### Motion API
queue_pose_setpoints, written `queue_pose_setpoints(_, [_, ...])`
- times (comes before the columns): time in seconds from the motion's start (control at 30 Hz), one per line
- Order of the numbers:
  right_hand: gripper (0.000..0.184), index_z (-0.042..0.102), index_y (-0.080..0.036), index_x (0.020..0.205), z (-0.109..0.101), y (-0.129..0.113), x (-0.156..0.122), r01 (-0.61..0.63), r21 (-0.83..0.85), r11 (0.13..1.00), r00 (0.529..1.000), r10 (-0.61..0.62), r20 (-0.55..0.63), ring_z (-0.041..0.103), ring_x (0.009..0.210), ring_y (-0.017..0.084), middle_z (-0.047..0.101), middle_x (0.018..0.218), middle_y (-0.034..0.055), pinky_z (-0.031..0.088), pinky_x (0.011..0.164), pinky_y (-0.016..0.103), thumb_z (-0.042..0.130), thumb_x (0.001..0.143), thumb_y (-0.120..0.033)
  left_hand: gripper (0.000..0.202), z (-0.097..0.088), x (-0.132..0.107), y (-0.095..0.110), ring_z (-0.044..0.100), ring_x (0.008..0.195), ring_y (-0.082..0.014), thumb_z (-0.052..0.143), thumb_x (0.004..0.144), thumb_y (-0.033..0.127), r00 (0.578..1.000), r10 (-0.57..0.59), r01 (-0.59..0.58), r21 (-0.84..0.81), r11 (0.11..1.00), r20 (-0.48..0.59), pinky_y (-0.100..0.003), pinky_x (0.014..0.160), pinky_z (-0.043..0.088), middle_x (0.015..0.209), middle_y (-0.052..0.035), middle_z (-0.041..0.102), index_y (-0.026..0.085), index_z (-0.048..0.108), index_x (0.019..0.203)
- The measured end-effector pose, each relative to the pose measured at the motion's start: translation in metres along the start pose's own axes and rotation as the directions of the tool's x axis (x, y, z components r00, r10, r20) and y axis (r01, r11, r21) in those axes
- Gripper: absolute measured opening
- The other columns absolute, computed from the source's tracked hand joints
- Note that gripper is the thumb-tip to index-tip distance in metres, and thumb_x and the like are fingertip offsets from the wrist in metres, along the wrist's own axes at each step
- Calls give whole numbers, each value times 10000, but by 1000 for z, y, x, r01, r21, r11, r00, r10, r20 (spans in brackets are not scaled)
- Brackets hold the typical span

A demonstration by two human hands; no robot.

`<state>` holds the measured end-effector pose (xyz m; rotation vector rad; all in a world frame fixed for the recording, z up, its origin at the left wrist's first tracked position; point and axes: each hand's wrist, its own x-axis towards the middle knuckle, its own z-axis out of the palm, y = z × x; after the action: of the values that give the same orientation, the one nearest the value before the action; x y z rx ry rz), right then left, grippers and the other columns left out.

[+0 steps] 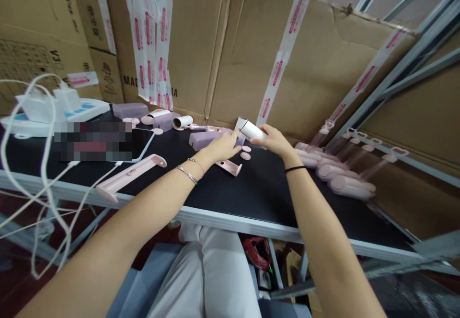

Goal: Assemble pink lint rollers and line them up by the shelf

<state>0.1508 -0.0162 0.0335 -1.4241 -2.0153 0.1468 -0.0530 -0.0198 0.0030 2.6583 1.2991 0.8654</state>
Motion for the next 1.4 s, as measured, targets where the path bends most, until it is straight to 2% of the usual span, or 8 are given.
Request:
queue_pose_setpoints(0.2, [449,586,-156,1047,7,25,-14,-112,-155,982,991,99,-92,605,909,239,667,998,97,433,781,326,669,668,-381,408,14,2,27,579,1060,-281,374,877,436,970,139,-175,174,969,201,-389,849,455,1106,-121,634,189,545,1152])
queue_pose_setpoints(0.33, [453,578,-151,1078,9,32,-21,-133,-176,975,984,109,-139,612,931,247,663,1036,117,444,775,323,652,697,-385,536,29,3,32,611,995,-286,392,819,586,939,28,-107,214,971,344,-381,798,474,1102,-127,639,209,542,1170])
queue_pose_setpoints(0.57, [459,583,-162,1109,10,32,-25,-78,-189,979,997,80,4,615,956,232,662,1068,105,448,819,310,686,681,-296,251,35,14,-3,648,830,-193,504,766,268,952,-47,-26,233,972,301,-269,748,467,923,-88,690,174,673,926])
queue_pose_setpoints(0.73, [492,590,-186,1123,18,36,-24,-35,-276,961,992,68,108,588,1025,253,645,1118,101,434,881,351,712,650,-241,221,33,12,-9,638,890,-239,493,766,182,978,-32,-34,311,950,206,-310,809,454,869,-173,675,84,679,834])
queue_pose_setpoints(0.93, [464,598,-196,1102,26,31,-23,0,-253,967,980,50,194,608,960,238,663,1063,86,448,856,351,708,651,-206,212,24,10,-8,638,852,-205,558,743,277,961,-65,-1,241,970,268,-257,721,468,956,-108,676,160,680,869])
queue_pose_setpoints(1.1, [455,601,-204,1095,30,28,-21,9,-255,967,980,43,195,608,966,237,662,1069,78,444,862,348,711,653,-218,252,25,9,-4,640,889,-272,465,810,226,968,-67,-6,290,957,240,-326,759,467,925,-191,663,78,648,900])
queue_pose_setpoints(1.2, [444,603,-207,1089,32,29,-21,13,-267,964,986,32,161,598,996,242,654,1091,78,432,888,356,708,658,-233,271,29,8,-5,636,893,-281,453,828,203,991,-105,90,162,983,84,-366,779,464,940,-216,636,47,571,1015])
queue_pose_setpoints(1.4, [485,582,-175,1126,33,17,-21,174,-115,978,979,-160,123,576,1052,228,630,1147,80,393,948,354,705,657,-190,305,35,13,-8,550,581,-111,266,906,185,953,-298,259,-355,898,-57,-236,577,460,764,-38,596,151,491,1109])
